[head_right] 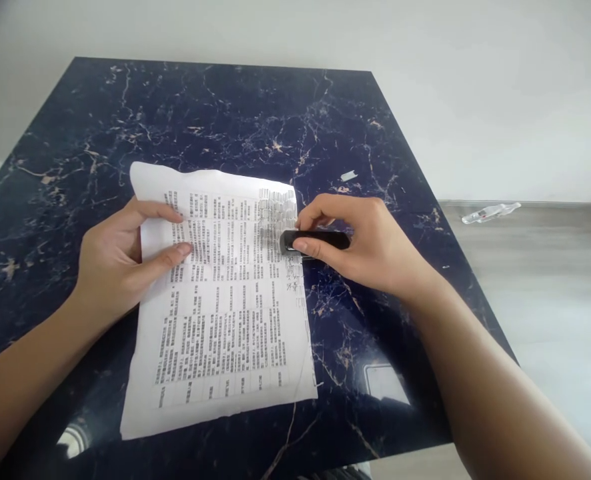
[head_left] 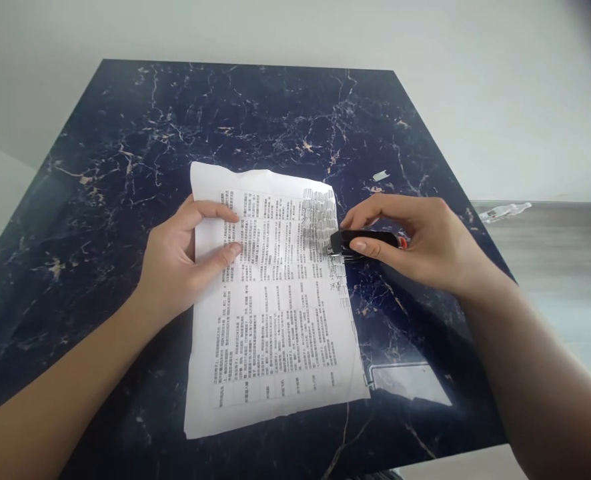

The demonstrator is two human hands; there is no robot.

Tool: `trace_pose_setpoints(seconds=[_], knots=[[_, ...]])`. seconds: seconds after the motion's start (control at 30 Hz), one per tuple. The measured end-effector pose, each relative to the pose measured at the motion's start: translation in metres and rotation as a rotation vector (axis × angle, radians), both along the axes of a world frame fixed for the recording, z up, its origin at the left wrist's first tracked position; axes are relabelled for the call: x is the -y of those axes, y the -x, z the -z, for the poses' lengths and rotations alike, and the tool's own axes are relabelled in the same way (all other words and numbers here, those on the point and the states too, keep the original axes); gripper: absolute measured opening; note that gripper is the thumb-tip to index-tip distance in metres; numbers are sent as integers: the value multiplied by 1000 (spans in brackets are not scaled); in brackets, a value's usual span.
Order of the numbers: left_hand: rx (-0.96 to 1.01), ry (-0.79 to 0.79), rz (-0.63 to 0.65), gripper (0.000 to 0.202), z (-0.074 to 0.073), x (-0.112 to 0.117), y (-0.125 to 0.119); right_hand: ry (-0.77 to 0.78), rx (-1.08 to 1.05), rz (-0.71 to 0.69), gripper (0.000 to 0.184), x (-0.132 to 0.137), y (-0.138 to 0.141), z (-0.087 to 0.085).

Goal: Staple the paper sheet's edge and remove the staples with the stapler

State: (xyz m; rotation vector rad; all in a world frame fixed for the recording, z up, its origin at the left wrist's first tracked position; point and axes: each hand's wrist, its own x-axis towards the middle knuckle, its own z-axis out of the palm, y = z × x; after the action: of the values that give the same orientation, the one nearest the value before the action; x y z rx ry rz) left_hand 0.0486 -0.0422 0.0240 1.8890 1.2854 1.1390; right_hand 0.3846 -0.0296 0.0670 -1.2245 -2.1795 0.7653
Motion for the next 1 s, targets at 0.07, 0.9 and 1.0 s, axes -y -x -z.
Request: trace_pose_setpoints(seconds=[0.07,0.9,1.0], knots=[[-5,-9,-3,31,0,0,0,-16,11,-18,18,0,1,1],[-1,-22,7,29,1,-1,-3,-146,16,52,16,14,32,9],[5,5,-1,29,1,-1,-3,-148,19,55,15,15,33,10]])
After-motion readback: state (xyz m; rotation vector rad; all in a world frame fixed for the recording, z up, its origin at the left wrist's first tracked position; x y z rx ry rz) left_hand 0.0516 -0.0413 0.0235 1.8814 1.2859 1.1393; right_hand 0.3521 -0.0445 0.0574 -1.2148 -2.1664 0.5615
